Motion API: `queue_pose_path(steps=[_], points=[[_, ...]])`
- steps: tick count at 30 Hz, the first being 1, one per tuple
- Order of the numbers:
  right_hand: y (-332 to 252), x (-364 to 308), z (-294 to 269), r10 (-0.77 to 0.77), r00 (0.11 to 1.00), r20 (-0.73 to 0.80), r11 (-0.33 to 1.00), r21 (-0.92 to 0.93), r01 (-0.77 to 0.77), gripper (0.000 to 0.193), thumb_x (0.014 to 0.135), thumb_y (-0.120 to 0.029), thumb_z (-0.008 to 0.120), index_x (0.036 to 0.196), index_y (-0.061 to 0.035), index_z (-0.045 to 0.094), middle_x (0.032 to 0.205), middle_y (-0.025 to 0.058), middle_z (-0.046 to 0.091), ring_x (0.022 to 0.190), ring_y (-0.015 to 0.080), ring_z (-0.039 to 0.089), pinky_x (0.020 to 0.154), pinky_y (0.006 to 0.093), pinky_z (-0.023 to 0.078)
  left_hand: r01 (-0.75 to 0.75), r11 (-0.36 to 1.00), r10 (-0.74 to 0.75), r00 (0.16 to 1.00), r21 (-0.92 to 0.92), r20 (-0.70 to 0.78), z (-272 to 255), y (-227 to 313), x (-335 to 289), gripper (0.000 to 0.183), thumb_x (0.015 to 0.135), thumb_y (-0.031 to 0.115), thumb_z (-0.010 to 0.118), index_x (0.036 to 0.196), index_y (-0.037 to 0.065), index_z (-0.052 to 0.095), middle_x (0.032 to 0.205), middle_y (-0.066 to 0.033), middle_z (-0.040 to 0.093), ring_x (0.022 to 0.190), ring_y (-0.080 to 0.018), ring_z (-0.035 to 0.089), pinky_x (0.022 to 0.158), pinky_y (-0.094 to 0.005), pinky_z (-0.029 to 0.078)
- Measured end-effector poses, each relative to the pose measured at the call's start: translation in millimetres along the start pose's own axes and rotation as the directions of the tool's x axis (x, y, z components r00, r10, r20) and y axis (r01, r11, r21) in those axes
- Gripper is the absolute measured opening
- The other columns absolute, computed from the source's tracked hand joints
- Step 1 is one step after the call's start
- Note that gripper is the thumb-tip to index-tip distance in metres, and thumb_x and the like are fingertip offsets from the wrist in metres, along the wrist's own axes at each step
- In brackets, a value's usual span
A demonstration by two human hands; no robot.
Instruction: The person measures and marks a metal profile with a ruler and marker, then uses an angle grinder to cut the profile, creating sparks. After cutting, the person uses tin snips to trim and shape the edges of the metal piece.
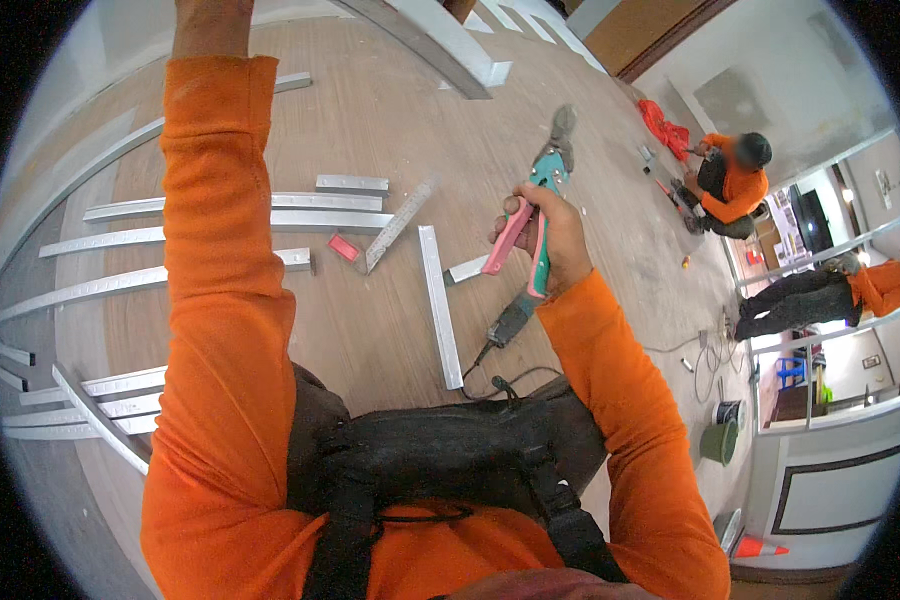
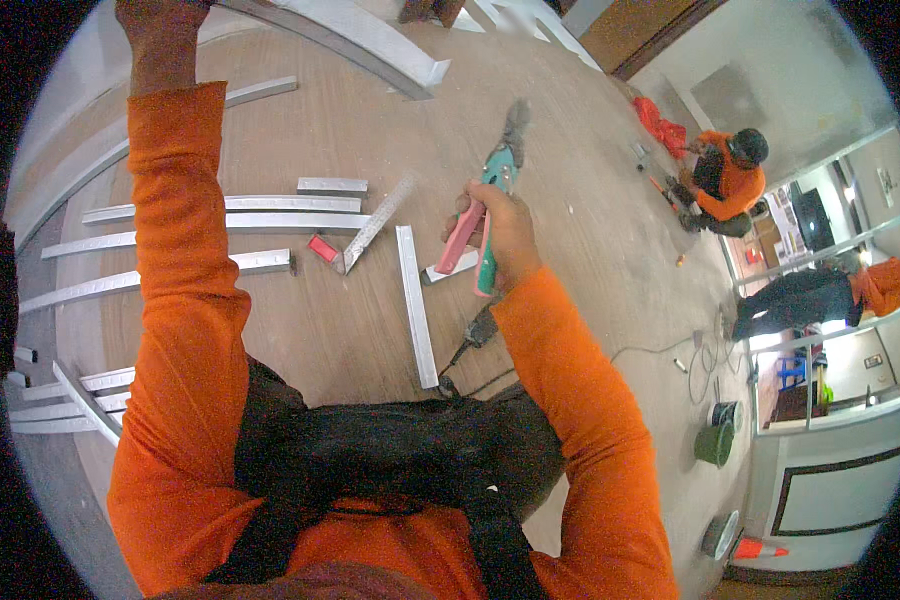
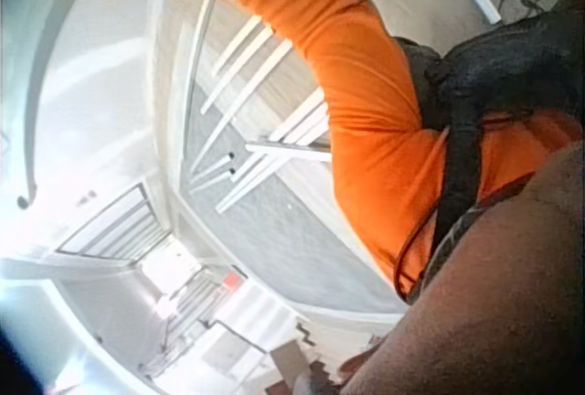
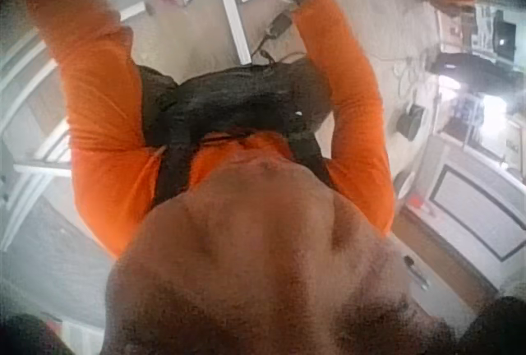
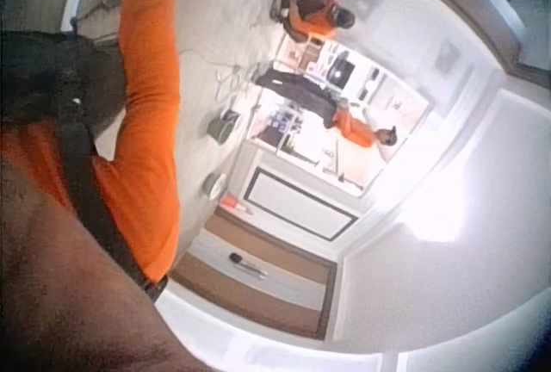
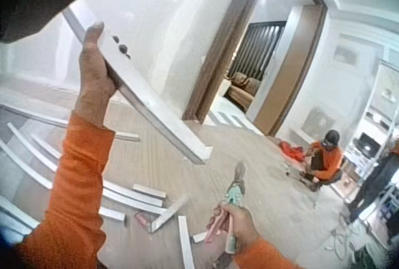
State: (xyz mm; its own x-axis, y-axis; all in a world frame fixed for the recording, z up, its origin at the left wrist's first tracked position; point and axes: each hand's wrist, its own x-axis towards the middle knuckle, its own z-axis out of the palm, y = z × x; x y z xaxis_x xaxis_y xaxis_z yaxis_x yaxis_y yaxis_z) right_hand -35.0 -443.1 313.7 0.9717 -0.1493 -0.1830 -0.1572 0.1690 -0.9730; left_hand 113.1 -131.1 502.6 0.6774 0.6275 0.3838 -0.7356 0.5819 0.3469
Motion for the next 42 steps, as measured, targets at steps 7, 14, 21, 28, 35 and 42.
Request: queue_pose_path(steps=[7, 14, 21, 28, 35, 42], points=[[-13, -16, 49, -0.072, 0.993, -0.093, 0.997, -0.002, 0.073, 0.026, 0.094, -0.027, 0.063, 0.098, -0.0012, 0.059, 0.079, 0.0103, 0.065, 0.069, 0.0243, 0.067, 0.068, 0.0396, 0.059, -0.046, 0.991, 0.059, 0.993, -0.124, 0.104, 0, -1, -12, 0.043, 0.09, 0.047, 0.067, 0.095, 0.005, 0.057, 0.076, -0.0055, 0.055, 0.062, -0.0201, 0.059, 0.056, -0.0338, 0.052], [-18, -19, 36, -0.006, 0.996, -0.087, 1.0, -0.006, 0.006, 0.025, 0.09, -0.022, 0.065, 0.103, -0.0012, 0.061, 0.079, 0.0106, 0.065, 0.068, 0.023, 0.066, 0.065, 0.0359, 0.056, -0.084, 0.989, 0.104, 0.98, -0.119, 0.167, -1, -13, -15, 0.046, 0.089, 0.048, 0.069, 0.1, 0.005, 0.055, 0.079, -0.0069, 0.055, 0.06, -0.0198, 0.06, 0.053, -0.0335, 0.051], [-1, 2, 5, -0.227, 0.967, -0.116, 0.876, -0.459, 0.15, 0.038, 0.083, -0.024, 0.071, 0.11, 0.001, 0.063, 0.088, 0.0097, 0.067, 0.083, 0.0221, 0.066, 0.074, 0.0346, 0.052, -0.141, 0.982, 0.175, 0.932, -0.127, 0.318, 20, 11, -49, 0.048, 0.092, 0.048, 0.067, 0.108, 0.004, 0.055, 0.079, -0.0068, 0.056, 0.06, -0.0179, 0.062, 0.051, -0.0316, 0.053], [0, 12, -24, -0.226, 0.971, -0.078, 0.782, -0.609, 0.133, 0.051, 0.08, -0.026, 0.074, 0.118, 0.0046, 0.061, 0.105, 0.0147, 0.067, 0.098, 0.0267, 0.064, 0.087, 0.0368, 0.05, -0.23, 0.973, 0.217, 0.86, -0.027, 0.461, 29, -6, -76, 0.041, 0.094, 0.043, 0.068, 0.093, 0.003, 0.065, 0.069, -0.0071, 0.063, 0.052, -0.0154, 0.065, 0.046, -0.0287, 0.053], [3, 17, -30, -0.193, 0.981, -0.022, 0.7, -0.704, 0.122, 0.056, 0.077, -0.027, 0.075, 0.119, 0.0054, 0.06, 0.106, 0.0188, 0.067, 0.1, 0.0303, 0.064, 0.087, 0.0379, 0.05, -0.218, 0.966, 0.256, 0.785, -0.135, 0.564, 35, -7, -90, 0.034, 0.095, 0.036, 0.07, 0.095, 0.002, 0.069, 0.068, -0.0059, 0.065, 0.051, -0.0135, 0.064, 0.044, -0.0272, 0.05], [1, 13, -29, -0.192, 0.98, -0.045, 0.688, -0.719, 0.102, 0.048, 0.078, -0.026, 0.073, 0.114, 0.0039, 0.062, 0.101, 0.0193, 0.068, 0.096, 0.0306, 0.066, 0.084, 0.0397, 0.051, -0.255, 0.95, 0.31, 0.735, -0.177, 0.602, 38, -14, -96, 0.032, 0.096, 0.033, 0.07, 0.096, 0.001, 0.07, 0.069, -0.0049, 0.065, 0.053, -0.0123, 0.063, 0.047, -0.0264, 0.052]])
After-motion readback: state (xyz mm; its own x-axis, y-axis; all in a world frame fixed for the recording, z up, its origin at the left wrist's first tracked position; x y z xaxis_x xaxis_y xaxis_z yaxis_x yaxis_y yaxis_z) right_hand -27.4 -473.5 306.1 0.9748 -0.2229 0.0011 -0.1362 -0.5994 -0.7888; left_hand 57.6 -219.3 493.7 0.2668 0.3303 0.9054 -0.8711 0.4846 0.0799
